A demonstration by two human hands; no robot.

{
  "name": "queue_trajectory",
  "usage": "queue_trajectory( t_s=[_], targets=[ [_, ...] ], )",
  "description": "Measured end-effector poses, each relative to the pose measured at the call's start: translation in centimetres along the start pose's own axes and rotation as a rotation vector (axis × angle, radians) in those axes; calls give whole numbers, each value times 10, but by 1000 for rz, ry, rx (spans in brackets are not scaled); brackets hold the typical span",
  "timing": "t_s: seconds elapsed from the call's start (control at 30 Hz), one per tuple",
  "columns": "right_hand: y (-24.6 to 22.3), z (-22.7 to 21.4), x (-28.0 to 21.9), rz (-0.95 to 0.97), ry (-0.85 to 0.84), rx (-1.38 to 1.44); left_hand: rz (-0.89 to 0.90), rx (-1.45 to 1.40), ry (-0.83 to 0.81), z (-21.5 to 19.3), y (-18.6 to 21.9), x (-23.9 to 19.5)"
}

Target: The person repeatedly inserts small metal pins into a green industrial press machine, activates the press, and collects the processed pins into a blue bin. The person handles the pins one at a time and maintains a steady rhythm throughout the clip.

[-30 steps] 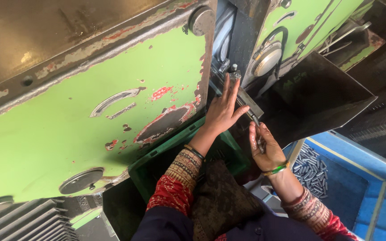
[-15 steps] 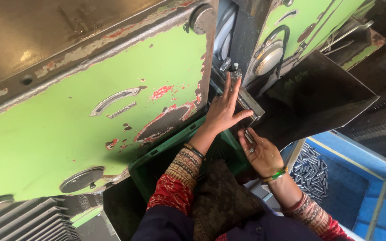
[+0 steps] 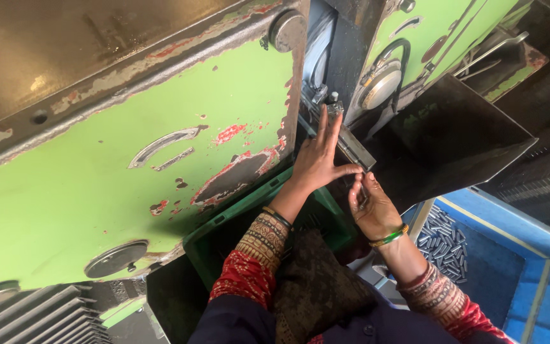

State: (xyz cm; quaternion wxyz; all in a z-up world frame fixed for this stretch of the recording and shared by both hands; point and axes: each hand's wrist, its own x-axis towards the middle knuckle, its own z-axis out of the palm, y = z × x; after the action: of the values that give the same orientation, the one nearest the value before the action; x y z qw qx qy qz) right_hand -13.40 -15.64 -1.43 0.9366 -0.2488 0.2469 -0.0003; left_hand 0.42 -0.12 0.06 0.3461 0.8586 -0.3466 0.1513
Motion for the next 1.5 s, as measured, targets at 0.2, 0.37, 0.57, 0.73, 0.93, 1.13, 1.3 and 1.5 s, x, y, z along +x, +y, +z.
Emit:
queue_trajectory(
  t_s=[0.2, 0.37, 0.57, 0.73, 0.93, 1.13, 1.3, 1.5],
  targets=[
    [9, 1, -9, 14, -43, 8, 15, 10, -5, -2, 1, -1],
    [7, 3, -27, 34, -55, -136, -66, -63, -103, 0, -2, 0],
    [2, 3, -25, -16, -9, 0, -51, -12, -60, 7, -4, -3],
    [0, -2, -3, -50, -12, 34, -37, -20, -27, 3, 0, -3],
    [5, -7, 1, -12, -28, 29, -83, -28, -95, -5, 5, 0],
    [8, -5, -17, 9, -37, 12, 22, -13, 14, 1, -2, -3],
    [6, -1, -33, 23, -48, -112, -13, -7, -29, 5, -4, -3],
    [-2, 13, -26, -67, -20, -98, 10, 7, 45, 1, 1, -4]
  ],
)
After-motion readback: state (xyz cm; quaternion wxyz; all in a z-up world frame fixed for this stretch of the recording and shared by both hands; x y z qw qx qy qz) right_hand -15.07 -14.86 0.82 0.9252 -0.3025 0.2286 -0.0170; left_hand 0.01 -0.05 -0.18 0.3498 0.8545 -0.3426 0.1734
